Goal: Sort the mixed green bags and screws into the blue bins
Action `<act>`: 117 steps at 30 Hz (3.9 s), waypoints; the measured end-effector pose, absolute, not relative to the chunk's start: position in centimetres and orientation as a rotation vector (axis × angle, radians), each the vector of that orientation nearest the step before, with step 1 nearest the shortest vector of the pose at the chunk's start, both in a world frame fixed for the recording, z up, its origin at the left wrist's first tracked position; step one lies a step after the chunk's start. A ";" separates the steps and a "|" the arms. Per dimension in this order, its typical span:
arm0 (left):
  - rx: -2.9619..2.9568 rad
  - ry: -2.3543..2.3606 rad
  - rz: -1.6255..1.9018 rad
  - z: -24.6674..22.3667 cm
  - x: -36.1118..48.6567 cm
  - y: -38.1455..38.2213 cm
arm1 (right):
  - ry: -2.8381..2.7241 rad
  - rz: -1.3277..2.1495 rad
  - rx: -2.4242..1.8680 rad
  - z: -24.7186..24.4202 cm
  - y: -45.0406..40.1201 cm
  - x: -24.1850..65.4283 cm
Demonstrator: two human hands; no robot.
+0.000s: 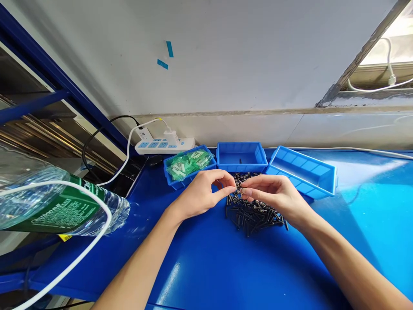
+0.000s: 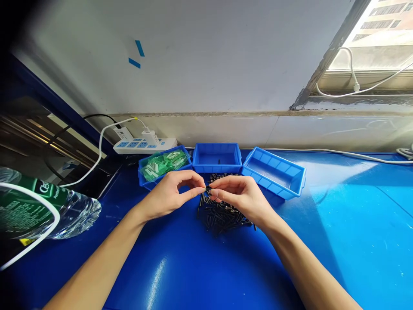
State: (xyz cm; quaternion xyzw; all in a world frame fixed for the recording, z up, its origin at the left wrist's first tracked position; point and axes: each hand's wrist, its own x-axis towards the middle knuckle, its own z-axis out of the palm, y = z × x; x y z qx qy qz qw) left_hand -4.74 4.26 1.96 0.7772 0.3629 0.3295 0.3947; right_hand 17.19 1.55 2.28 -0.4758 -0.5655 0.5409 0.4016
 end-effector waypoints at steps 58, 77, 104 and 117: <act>1.818 0.857 0.908 2.0 -4.4 3.9 | -1.458 1.448 -1.073 1.9 1.5 17.4; 2.384 0.958 0.474 0.7 -5.4 5.0 | -1.169 1.301 -1.038 1.3 1.6 17.7; 2.269 1.095 0.704 1.7 -5.8 5.0 | -1.380 1.200 -1.133 1.6 1.6 17.4; 1.999 0.957 0.862 2.3 -4.9 3.8 | -1.683 1.087 -1.199 1.4 1.2 16.9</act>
